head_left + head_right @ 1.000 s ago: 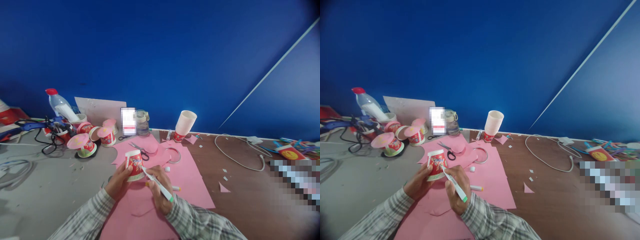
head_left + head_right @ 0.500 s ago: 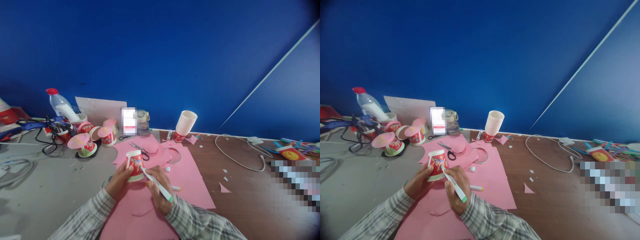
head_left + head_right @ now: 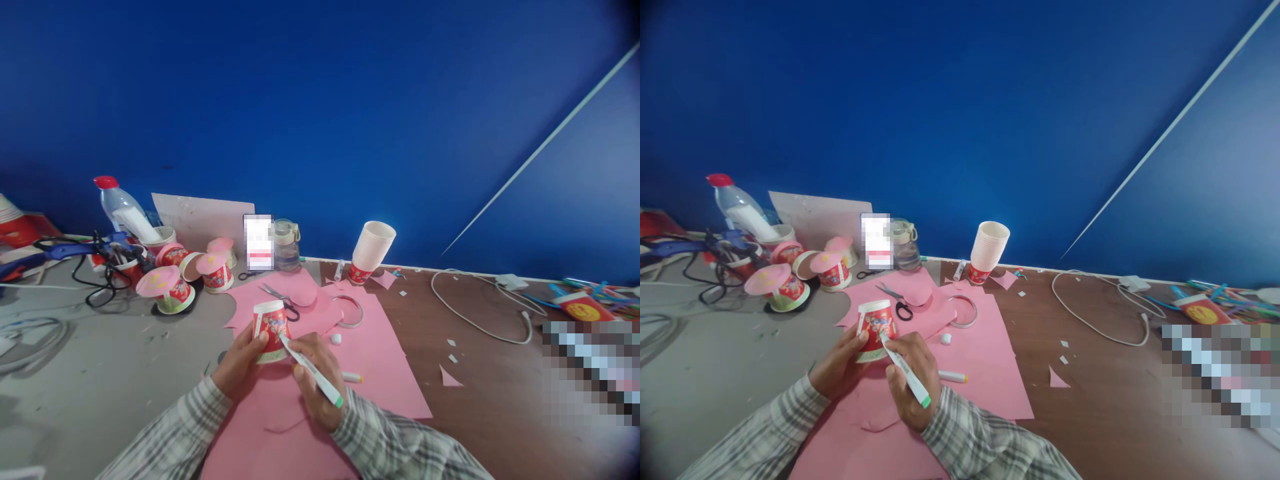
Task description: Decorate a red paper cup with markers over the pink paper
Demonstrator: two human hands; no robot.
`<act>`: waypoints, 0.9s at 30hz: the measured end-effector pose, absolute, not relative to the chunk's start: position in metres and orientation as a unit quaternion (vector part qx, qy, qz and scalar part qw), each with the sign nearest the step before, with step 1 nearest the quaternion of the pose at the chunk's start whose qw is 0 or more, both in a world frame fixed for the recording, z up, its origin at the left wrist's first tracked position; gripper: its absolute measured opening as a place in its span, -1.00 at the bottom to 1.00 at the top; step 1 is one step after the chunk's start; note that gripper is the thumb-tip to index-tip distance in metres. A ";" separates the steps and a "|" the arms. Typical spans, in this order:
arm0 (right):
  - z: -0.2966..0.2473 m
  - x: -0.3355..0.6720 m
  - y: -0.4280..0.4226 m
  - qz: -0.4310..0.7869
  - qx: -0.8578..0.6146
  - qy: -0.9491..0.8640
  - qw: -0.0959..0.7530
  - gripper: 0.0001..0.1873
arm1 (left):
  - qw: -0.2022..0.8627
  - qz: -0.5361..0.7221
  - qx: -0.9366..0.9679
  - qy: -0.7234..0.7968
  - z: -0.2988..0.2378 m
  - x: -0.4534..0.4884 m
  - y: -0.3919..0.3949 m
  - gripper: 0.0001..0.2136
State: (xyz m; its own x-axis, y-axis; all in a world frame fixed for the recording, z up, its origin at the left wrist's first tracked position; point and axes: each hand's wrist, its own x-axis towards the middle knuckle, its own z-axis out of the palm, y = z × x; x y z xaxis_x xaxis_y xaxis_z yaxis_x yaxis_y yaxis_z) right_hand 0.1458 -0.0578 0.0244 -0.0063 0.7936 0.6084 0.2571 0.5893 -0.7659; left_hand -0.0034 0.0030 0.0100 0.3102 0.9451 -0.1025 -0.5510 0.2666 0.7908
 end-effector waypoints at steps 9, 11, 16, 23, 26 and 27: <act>0.022 0.146 -0.059 0.235 -0.393 -0.663 0.592 -0.75 | 0.742 0.509 0.332 0.284 0.011 -0.003 0.003 -0.70; 0.021 0.146 -0.058 0.235 -0.395 -0.661 0.593 -0.75 | 0.742 0.511 0.327 0.283 0.011 -0.003 0.002 -0.70; 0.024 0.145 -0.058 0.232 -0.390 -0.665 0.593 -0.77 | 0.743 0.512 0.325 0.283 0.012 -0.003 0.002 -0.70; 0.025 0.142 -0.058 0.243 -0.363 -0.669 0.601 -0.77 | 0.742 0.512 0.325 0.287 0.013 -0.002 0.003 -0.72; 0.023 0.142 -0.058 0.241 -0.374 -0.659 0.607 -0.78 | 0.744 0.511 0.325 0.282 0.012 -0.001 0.003 -0.71; 0.022 0.143 -0.059 0.239 -0.380 -0.655 0.608 -0.78 | 0.745 0.511 0.324 0.280 0.012 -0.001 0.003 -0.70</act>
State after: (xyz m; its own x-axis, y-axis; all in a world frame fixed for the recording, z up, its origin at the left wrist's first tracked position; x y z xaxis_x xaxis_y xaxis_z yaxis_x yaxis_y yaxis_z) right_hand 0.1427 -0.0586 0.0221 0.0290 0.7876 0.6155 0.2069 0.5977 -0.7746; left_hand -0.0013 0.0026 0.0118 0.3198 0.9436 -0.0857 -0.5803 0.2665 0.7696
